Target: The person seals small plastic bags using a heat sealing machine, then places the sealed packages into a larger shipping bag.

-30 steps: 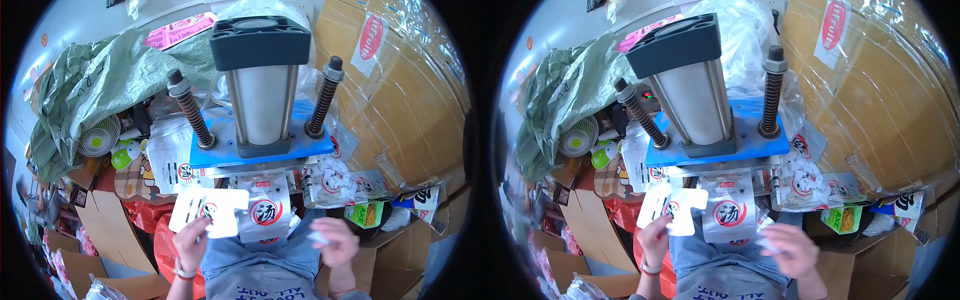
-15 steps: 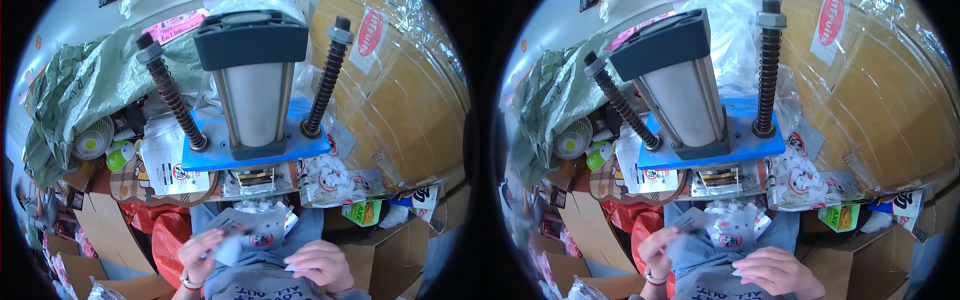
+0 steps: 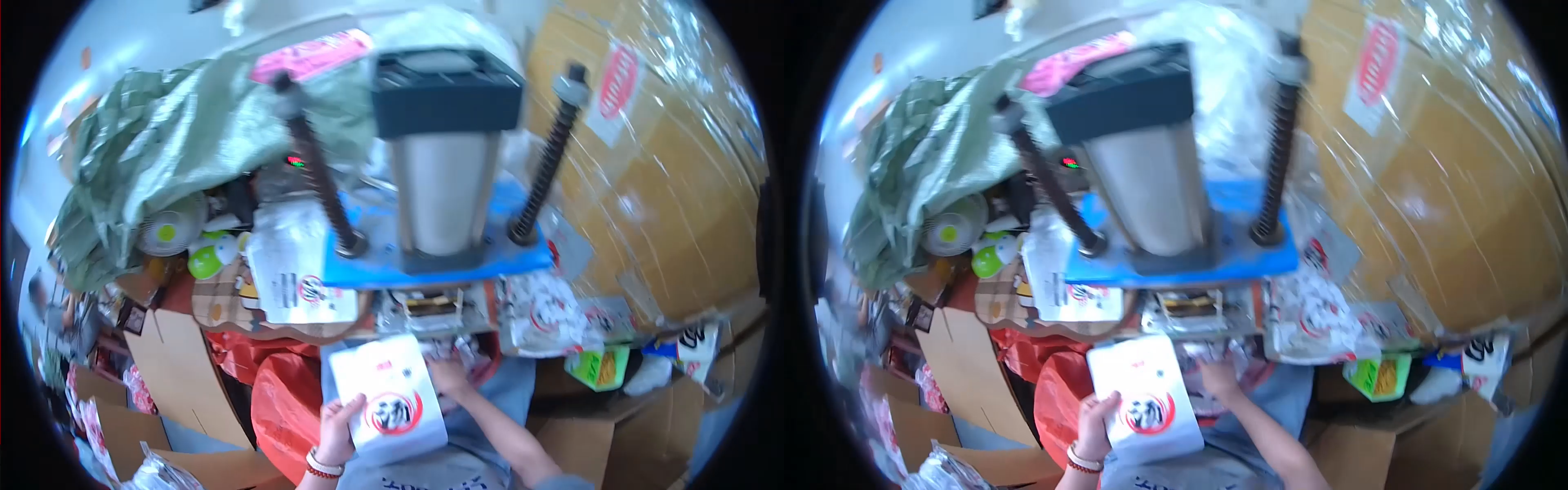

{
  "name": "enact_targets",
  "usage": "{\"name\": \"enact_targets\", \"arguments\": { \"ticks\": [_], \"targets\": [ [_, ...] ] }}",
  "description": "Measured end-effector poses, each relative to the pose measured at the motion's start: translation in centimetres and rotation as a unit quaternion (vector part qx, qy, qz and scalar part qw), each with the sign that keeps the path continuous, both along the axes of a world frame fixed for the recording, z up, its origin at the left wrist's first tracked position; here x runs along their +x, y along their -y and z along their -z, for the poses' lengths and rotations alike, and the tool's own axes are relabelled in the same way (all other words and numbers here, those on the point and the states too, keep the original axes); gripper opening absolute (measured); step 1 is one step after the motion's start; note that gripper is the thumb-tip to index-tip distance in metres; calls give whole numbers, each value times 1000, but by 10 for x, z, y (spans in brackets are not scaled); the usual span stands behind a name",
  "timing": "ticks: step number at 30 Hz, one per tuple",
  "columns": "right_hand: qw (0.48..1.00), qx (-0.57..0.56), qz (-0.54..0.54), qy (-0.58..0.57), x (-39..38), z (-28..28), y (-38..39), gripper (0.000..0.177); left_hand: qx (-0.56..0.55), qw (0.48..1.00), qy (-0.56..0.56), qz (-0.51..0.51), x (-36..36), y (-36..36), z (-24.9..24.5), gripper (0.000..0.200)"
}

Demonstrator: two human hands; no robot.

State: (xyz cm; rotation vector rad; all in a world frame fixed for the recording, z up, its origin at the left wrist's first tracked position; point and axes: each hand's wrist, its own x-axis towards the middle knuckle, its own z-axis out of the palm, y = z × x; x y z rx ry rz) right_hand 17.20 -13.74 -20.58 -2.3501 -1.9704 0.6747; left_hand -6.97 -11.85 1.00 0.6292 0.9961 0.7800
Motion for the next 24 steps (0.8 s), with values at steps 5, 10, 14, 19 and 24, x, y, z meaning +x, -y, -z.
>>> {"name": "enact_targets", "arguments": {
  "ticks": [5,10,14,19,24],
  "targets": [
    [860,170,193,-441,-3,-95,83,28,-59,994,-6,88,-9,-2,28,22],
    [800,520,121,-274,9,-259,112,27,496,830,-213,140,13,-14,-12,22],
    [837,532,-62,-117,-2,-272,79,35,684,662,-289,104,26,-13,-38,38],
    [811,533,-177,-166,-7,-305,94,28,679,671,-211,211,15,-14,-55,35],
    [849,502,-56,-152,-3,-290,84,34,542,785,-189,233,36,-14,-16,34]
  ]
}}
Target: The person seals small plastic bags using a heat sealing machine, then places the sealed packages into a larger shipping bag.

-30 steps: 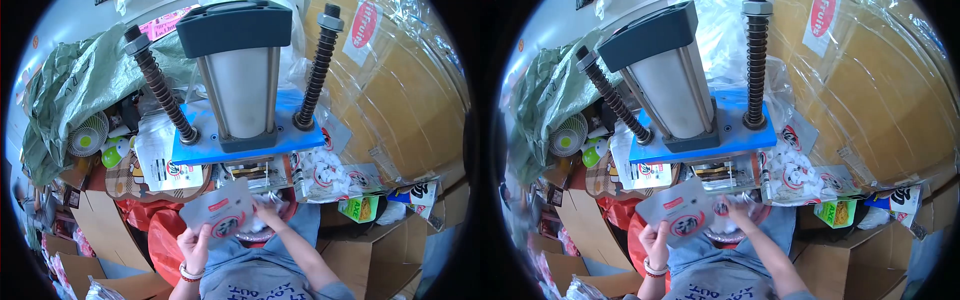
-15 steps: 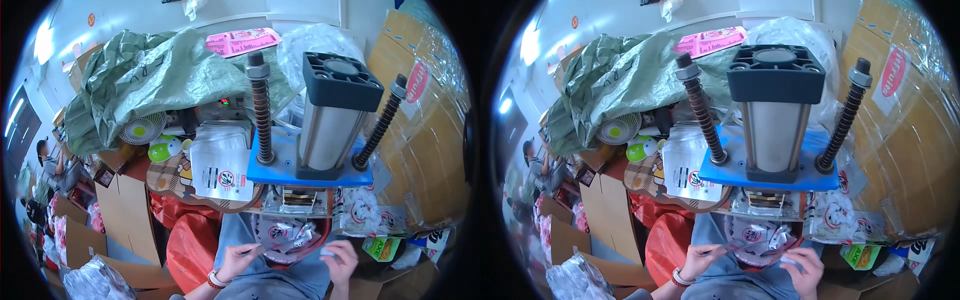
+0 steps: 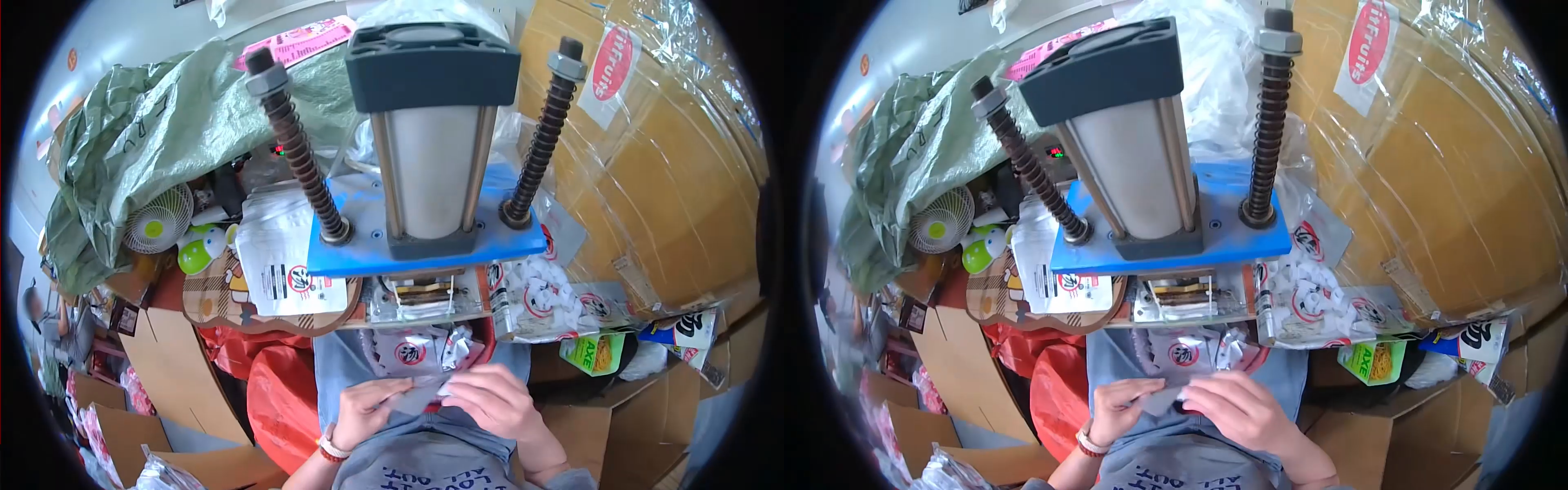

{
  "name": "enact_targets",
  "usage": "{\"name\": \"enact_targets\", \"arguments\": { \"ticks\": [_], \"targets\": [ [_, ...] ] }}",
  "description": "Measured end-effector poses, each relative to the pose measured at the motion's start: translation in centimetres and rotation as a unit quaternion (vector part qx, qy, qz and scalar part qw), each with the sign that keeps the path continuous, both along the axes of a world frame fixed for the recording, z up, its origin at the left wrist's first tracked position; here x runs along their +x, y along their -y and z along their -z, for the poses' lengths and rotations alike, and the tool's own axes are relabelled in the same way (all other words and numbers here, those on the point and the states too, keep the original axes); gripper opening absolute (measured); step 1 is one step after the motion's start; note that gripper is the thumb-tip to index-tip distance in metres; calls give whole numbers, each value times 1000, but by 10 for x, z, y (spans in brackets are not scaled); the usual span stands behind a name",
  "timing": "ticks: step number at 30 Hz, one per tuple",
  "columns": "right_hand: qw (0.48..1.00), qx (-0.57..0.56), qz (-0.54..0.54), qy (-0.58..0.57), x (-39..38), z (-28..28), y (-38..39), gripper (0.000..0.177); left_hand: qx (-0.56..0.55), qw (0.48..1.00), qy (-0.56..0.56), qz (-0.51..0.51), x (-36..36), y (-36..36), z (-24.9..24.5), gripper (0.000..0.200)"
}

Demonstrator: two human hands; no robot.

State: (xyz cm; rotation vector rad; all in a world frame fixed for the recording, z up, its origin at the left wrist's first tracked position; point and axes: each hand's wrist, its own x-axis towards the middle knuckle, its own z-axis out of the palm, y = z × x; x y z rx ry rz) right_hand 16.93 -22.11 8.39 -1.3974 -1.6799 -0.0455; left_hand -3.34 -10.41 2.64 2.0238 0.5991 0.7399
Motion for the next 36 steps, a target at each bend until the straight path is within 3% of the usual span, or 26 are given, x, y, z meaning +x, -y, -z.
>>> {"name": "enact_targets", "arguments": {
  "ticks": [2,3,5,7,10,12,13,15,16,18,21,23,25,27,29,30,31,32,34,35,36],
  "targets": [
    [996,45,77,12,0,-7,12,33,100,994,-19,-49,-1,2,-1,36],
    [995,37,83,30,3,-8,15,32,96,993,-15,-66,-1,3,-5,37],
    [997,-30,13,68,9,-1,8,32,138,989,-23,-52,0,0,-11,36],
    [998,-14,-38,37,6,-1,6,32,206,978,-29,-10,-2,-3,-17,32],
    [994,20,-86,-69,1,-9,7,34,96,990,42,91,-7,-4,-25,35],
    [995,-8,-31,-93,0,-3,3,34,25,997,23,64,0,4,-9,22],
    [996,-56,-11,-63,7,14,-2,44,4,999,3,47,5,5,10,18],
    [990,-77,76,-90,15,29,-18,58,-223,974,-24,-20,21,7,48,17],
    [987,-97,88,-98,23,22,-10,63,-354,932,-22,-70,28,6,55,21],
    [978,-26,136,-153,35,5,8,53,-422,902,27,-89,40,-9,49,25],
    [957,-4,269,-107,58,3,10,36,-504,853,98,-95,64,-40,24,22],
    [928,-89,360,41,80,34,-12,29,-526,838,121,-86,73,-54,30,20],
    [922,-124,360,70,89,72,-13,26,-520,840,120,-95,75,-54,39,20],
    [923,-265,280,3,83,74,-2,26,-503,851,121,-96,70,-54,39,22],
    [917,-279,282,-45,78,69,8,24,-336,940,-15,-63,55,-72,38,25],
    [924,-264,275,9,79,63,15,24,-204,973,50,-101,44,-86,48,38],
    [929,-249,267,63,81,59,19,25,-214,962,86,-147,34,-99,21,57],
    [932,-243,262,54,82,60,23,26,170,940,-107,-275,12,-119,19,75],
    [943,-227,244,21,87,66,28,27,292,855,-336,-265,-20,-138,20,85],
    [950,-213,229,-11,90,67,30,30,230,881,-355,-211,-32,-138,30,84],
    [946,-225,231,1,92,64,32,34,267,887,-324,-193,-44,-132,41,74]
  ]
}}
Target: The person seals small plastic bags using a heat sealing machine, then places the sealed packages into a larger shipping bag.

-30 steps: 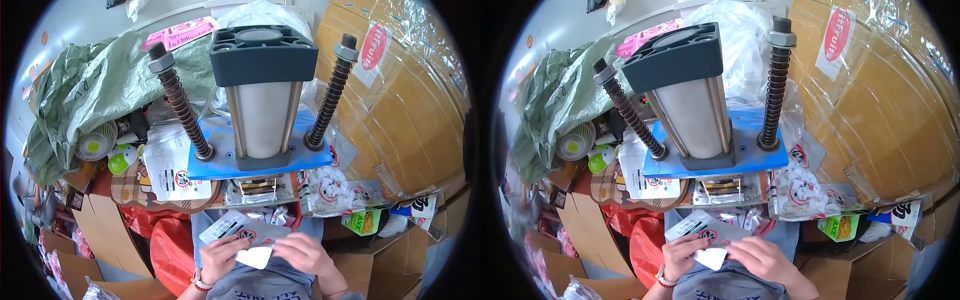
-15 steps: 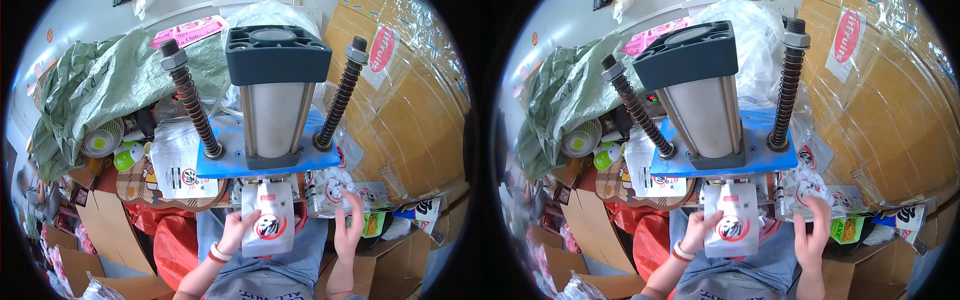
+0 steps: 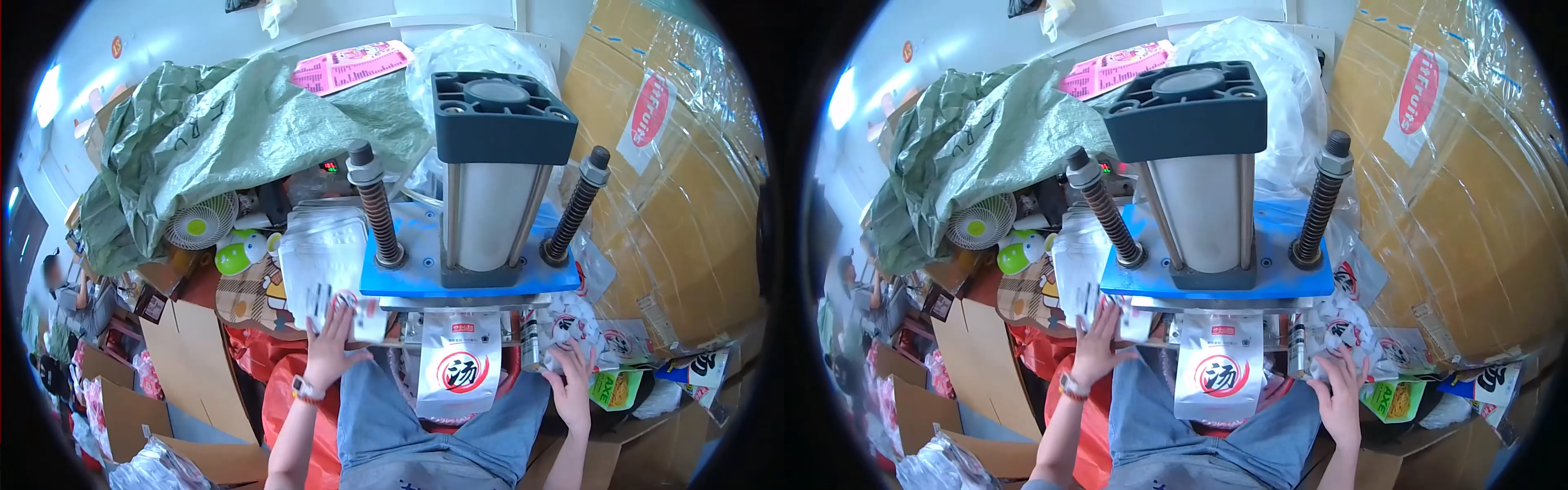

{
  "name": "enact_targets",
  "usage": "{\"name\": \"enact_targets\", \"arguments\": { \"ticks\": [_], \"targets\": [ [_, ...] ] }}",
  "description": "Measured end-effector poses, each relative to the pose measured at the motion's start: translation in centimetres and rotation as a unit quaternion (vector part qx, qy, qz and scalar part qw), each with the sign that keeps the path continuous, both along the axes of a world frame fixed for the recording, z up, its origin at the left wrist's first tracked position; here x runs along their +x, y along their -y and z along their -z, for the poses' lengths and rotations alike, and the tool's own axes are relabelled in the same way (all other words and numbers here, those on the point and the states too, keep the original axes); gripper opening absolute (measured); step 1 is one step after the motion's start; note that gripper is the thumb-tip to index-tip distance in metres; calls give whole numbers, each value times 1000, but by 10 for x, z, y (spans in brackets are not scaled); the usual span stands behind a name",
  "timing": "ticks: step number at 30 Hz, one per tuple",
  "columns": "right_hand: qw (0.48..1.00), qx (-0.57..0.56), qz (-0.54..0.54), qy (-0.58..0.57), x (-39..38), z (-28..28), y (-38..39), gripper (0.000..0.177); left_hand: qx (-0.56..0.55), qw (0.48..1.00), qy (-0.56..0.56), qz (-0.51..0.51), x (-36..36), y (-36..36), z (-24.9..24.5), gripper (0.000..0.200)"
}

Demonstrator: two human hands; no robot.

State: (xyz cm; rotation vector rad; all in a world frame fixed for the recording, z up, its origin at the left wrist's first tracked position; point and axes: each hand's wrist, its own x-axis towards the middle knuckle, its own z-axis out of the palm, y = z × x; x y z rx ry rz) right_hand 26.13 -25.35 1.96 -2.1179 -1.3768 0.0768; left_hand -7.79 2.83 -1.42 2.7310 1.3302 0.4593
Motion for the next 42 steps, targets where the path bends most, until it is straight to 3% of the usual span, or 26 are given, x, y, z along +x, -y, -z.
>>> {"name": "enact_targets", "arguments": {
  "ticks": [1,2,3,4,6,7,8,10,13,14,17,19,20,22,23,25,28,29,32,35,37,38,40,41,42],
  "targets": [
    [997,68,29,-27,4,6,-2,34,30,999,13,42,-11,5,11,65],
    [988,130,62,-57,5,12,0,34,68,988,125,62,-19,5,27,37],
    [977,179,91,-78,3,6,-3,33,9,987,158,29,-19,19,13,29],
    [977,176,93,-76,-1,-3,-3,33,-48,980,192,-6,-18,33,-4,22],
    [933,263,78,-233,-21,-32,-1,32,-53,967,249,-15,-19,52,-14,29],
    [948,264,39,-175,-36,-47,0,30,-42,962,271,-6,-16,66,-28,33],
    [969,241,-44,-26,-52,-79,-6,29,-93,956,276,-35,-10,83,-41,38],
    [971,209,-102,46,-85,-85,-21,32,54,961,261,71,5,101,-52,40],
    [947,126,-291,52,-97,-75,-42,30,82,960,218,157,23,125,-76,33],
    [934,154,-317,64,-100,-86,-36,32,83,955,203,200,23,129,-81,30],
    [900,229,-365,61,-105,-96,-17,37,-85,897,272,338,14,131,-93,32],
    [913,242,-329,11,-105,-99,-15,38,-184,894,257,317,21,135,-83,33],
    [913,240,-329,9,-102,-89,-19,38,-217,892,269,291,35,136,-75,19],
    [973,108,-196,-62,-90,-62,-35,60,-365,863,270,222,52,130,-26,15],
    [978,115,-167,-48,-85,-63,-38,73,-511,770,352,150,59,135,-6,16],
    [983,137,-123,-8,-69,-72,-25,78,-563,736,372,50,75,127,2,20],
    [976,197,-35,-82,-45,-77,-3,57,-650,617,443,-27,99,102,-21,25],
    [976,202,21,-83,-41,-75,-7,43,-664,598,448,-30,104,92,-19,25],
    [990,80,90,79,-9,-16,-39,31,-687,536,490,-24,117,75,-18,22],
    [997,-6,61,36,-11,7,-32,29,-645,581,496,-34,120,83,-13,21],
    [997,20,66,24,-15,3,-29,26,-634,631,447,4,117,73,-16,27],
    [998,18,58,12,-12,-1,-28,26,-607,711,355,11,108,65,-25,33],
    [999,16,41,15,-3,2,-26,28,-389,832,396,-10,92,38,-33,46],
    [999,19,38,14,2,1,-26,28,-249,918,307,-47,76,29,-54,64],
    [998,-13,33,-55,5,-2,-26,31,17,992,115,-42,49,0,-17,77]
  ]
}}
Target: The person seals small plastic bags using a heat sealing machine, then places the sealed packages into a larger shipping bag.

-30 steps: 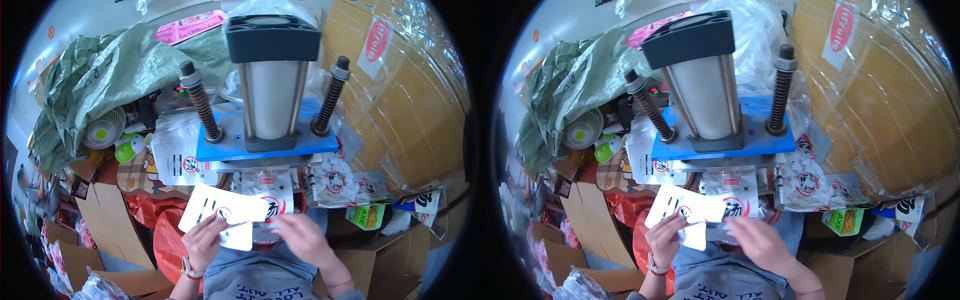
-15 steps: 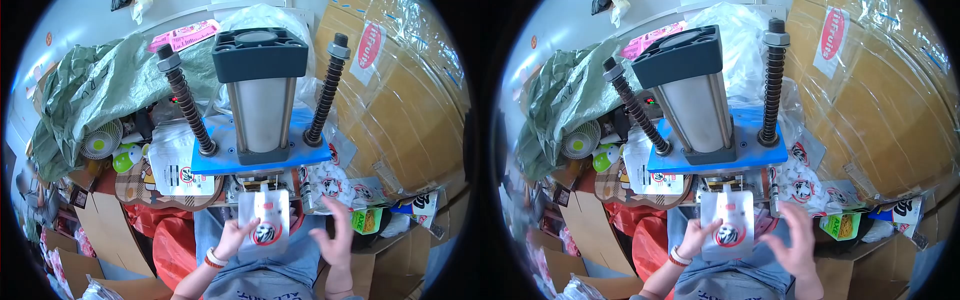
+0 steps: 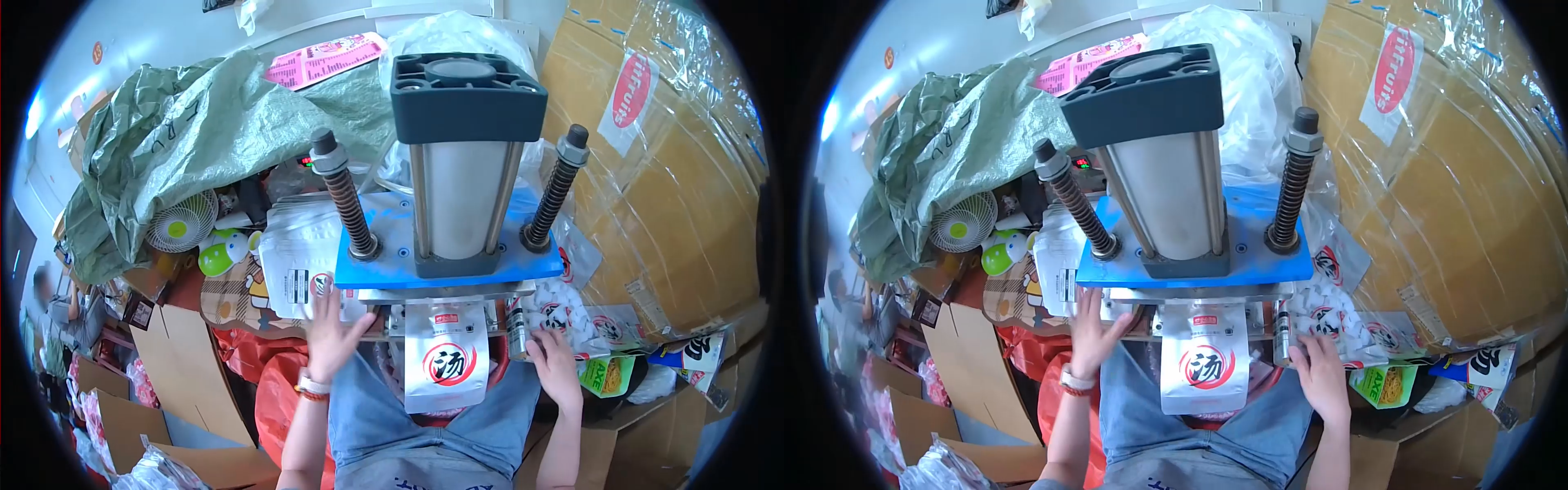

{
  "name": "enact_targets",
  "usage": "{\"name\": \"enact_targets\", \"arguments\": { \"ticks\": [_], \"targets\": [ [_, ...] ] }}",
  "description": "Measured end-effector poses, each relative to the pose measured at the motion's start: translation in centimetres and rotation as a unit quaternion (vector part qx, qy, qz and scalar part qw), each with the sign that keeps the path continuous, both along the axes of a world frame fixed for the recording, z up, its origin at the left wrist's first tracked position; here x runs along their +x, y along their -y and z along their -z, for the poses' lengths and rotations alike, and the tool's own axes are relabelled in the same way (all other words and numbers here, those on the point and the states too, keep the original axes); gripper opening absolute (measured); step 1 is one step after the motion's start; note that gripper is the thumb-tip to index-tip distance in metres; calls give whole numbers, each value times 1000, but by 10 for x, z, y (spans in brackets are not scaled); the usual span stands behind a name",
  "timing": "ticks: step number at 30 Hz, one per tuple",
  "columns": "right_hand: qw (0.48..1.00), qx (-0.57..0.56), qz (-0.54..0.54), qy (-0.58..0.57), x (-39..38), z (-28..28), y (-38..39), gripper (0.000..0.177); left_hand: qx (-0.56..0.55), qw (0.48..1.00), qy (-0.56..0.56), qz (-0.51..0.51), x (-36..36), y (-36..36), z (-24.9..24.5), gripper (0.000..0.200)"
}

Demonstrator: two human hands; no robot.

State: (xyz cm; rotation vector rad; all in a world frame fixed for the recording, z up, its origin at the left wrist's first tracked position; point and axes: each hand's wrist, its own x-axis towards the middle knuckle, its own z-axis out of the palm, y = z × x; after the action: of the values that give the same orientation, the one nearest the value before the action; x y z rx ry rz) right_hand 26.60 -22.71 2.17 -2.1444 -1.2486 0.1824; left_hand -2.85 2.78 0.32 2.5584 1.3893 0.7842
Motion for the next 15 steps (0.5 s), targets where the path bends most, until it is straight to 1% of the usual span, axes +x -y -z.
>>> {"name": "enact_targets", "arguments": {
  "ticks": [1,2,3,5,6,7,8,9,10,11,12,13,14,15],
  "targets": [
    [997,-32,-6,-70,2,-2,1,33,-17,997,-70,10,-21,-12,18,80],
    [997,-33,-26,-61,7,-3,0,38,-36,990,-138,21,-33,-14,27,83],
    [997,-34,-28,-61,6,-3,1,38,11,986,-161,34,-34,3,16,76],
    [997,-29,-54,-50,1,-3,-1,38,23,992,-61,104,-60,10,46,51],
    [999,-28,-24,10,-8,-5,-2,36,70,992,18,100,-61,18,50,33],
    [999,-25,-24,11,-14,-12,-3,36,43,994,69,77,-61,27,48,27],
    [997,1,4,-76,-19,-19,-2,34,13,991,119,51,-63,39,42,22],
    [986,25,28,-162,-24,-26,-2,32,-73,979,189,23,-62,49,36,20],
    [986,101,28,-133,-28,-29,2,24,-103,964,246,2,-63,59,38,20],
    [986,99,25,-130,-33,-37,9,24,-132,944,301,-19,-64,68,37,21],
    [984,151,5,-93,-40,-47,17,21,-129,952,278,-25,-63,79,21,28],
    [977,204,-13,-56,-46,-55,21,18,-104,954,280,-14,-60,89,9,32],
    [965,253,-75,-15,-50,-63,18,20,-79,956,281,-1,-55,97,-1,36],
    [945,261,-93,-172,-60,-56,20,21,-81,963,259,-2,-51,104,-12,39]
  ]
}}
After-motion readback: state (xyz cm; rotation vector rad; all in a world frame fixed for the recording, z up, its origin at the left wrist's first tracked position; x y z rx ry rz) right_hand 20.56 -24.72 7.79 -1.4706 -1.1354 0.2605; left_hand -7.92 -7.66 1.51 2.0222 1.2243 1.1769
